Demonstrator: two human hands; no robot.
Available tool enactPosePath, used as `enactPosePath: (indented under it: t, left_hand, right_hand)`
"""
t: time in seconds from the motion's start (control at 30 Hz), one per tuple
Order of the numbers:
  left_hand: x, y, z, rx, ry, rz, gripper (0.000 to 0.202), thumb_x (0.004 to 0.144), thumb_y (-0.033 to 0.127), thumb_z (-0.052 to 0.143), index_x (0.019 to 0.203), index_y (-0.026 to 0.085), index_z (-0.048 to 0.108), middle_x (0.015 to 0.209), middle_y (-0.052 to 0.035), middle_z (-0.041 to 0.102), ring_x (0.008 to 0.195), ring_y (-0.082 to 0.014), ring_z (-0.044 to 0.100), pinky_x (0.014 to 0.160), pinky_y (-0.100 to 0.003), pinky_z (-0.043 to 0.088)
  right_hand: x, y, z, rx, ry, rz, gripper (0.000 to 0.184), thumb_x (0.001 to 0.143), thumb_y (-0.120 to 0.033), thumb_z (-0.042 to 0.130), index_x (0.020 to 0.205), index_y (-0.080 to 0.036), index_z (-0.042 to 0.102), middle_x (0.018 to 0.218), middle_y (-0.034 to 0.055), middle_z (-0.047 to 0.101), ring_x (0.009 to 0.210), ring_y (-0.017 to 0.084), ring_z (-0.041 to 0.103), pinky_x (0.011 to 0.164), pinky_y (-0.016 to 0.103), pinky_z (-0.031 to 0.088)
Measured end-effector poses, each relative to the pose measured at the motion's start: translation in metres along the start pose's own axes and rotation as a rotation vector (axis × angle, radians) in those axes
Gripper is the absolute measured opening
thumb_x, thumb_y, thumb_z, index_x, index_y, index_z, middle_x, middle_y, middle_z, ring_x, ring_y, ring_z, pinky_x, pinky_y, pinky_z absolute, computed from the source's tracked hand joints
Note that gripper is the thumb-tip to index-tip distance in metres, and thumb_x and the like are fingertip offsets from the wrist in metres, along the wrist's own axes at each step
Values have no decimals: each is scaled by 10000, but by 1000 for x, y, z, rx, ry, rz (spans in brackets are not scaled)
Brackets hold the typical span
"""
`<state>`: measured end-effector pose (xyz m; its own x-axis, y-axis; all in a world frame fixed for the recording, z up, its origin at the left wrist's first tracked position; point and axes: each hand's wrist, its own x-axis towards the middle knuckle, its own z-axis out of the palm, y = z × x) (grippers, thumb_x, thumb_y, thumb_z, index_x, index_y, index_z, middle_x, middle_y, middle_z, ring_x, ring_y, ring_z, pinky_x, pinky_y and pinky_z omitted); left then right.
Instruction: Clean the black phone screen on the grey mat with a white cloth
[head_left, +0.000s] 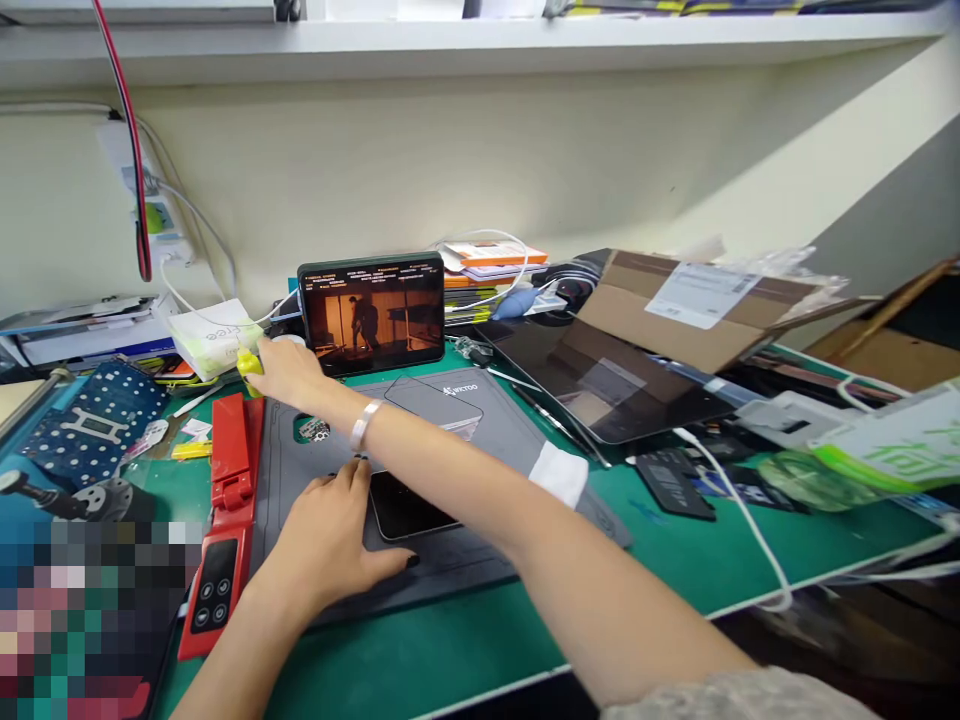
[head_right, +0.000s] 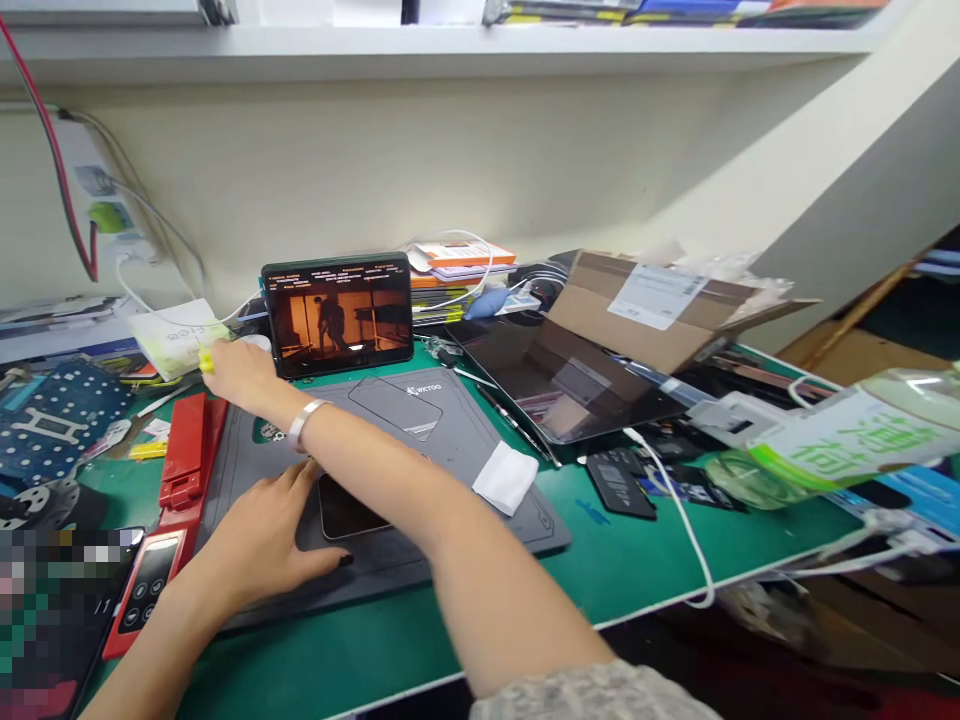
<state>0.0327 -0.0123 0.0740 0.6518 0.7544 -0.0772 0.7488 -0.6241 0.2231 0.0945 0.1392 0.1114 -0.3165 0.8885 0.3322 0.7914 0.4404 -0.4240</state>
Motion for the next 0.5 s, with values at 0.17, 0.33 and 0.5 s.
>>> enactPosePath:
  t: [0.17, 0.33, 0.5]
  left_hand:
    - [1, 1, 1, 59, -44, -9, 818, 760, 554, 614, 1384, 77, 387, 1396, -234, 490, 1177, -398, 557, 980, -506, 454]
    - [2, 1, 0, 66, -70, -11, 831, 769, 546, 619, 1399, 63, 376, 1427, -219, 465, 1181, -383, 556, 992, -472, 450]
    - [-1, 2, -3, 49, -71, -15, 801, 760, 533, 640, 1371, 65, 418, 1421, -221, 472, 1170, -405, 561, 950, -496, 470]
  right_hand:
    - [-107, 47, -63, -200, -52, 17, 118, 867, -252, 637, 975, -207, 654, 1025, 45, 671, 959, 217, 632, 812, 359, 514]
    - [-238, 110, -113, -336, -51, 124, 180, 819, -171, 569, 975, -234, 635, 944, 51, 682, 710, 199, 654, 586, 329, 492]
    - [-305, 143, -112, -474, -98, 176, 181, 835, -190, 509, 970, -233, 621, 971, 63, 674, 798, 209, 667, 579, 314, 511]
